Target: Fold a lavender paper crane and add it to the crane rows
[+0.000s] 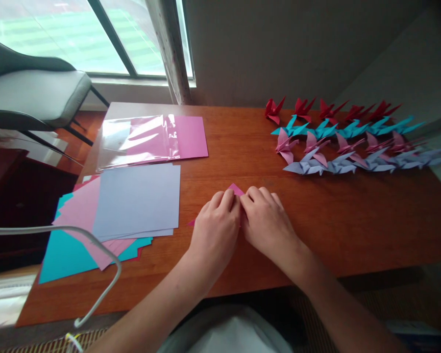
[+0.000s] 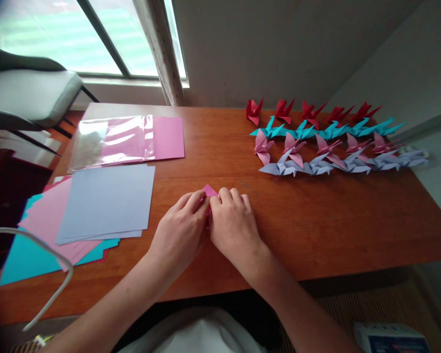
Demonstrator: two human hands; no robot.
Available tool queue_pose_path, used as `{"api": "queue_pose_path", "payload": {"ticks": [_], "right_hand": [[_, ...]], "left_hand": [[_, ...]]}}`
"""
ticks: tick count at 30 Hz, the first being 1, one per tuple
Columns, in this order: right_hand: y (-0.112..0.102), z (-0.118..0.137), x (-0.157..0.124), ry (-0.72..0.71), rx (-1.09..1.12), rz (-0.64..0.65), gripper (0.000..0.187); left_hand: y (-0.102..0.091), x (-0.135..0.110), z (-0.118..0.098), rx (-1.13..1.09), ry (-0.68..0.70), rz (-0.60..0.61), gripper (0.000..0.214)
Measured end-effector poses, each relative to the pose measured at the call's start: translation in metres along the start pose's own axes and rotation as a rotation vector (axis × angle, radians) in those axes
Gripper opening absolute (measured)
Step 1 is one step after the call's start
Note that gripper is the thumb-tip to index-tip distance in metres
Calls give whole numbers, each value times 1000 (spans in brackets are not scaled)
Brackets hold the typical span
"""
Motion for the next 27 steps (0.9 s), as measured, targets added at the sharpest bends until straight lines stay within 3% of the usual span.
{"api": "queue_pose_path", "payload": {"ticks": [6, 19, 23, 27], "right_hand": [[1, 5, -11, 6, -22, -77, 12], [-1, 4, -28, -60, -42, -127, 16], [-4, -15, -40, -26, -92, -122, 9], [-7, -56, -63, 77, -185, -144, 7]], "left_hand": [[2, -7, -7, 25, 28, -63, 26], [5, -15, -15, 156, 86, -80, 40], [4, -15, -14, 153, 74, -72, 42], [4, -16, -13, 147, 66, -69, 43]]}}
Point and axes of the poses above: each hand's wrist, its own x-axis towards the middle knuckle, its own y-axis out of the palm, z = x × y, the point moved 9 cm from there along x, towards the middle knuckle
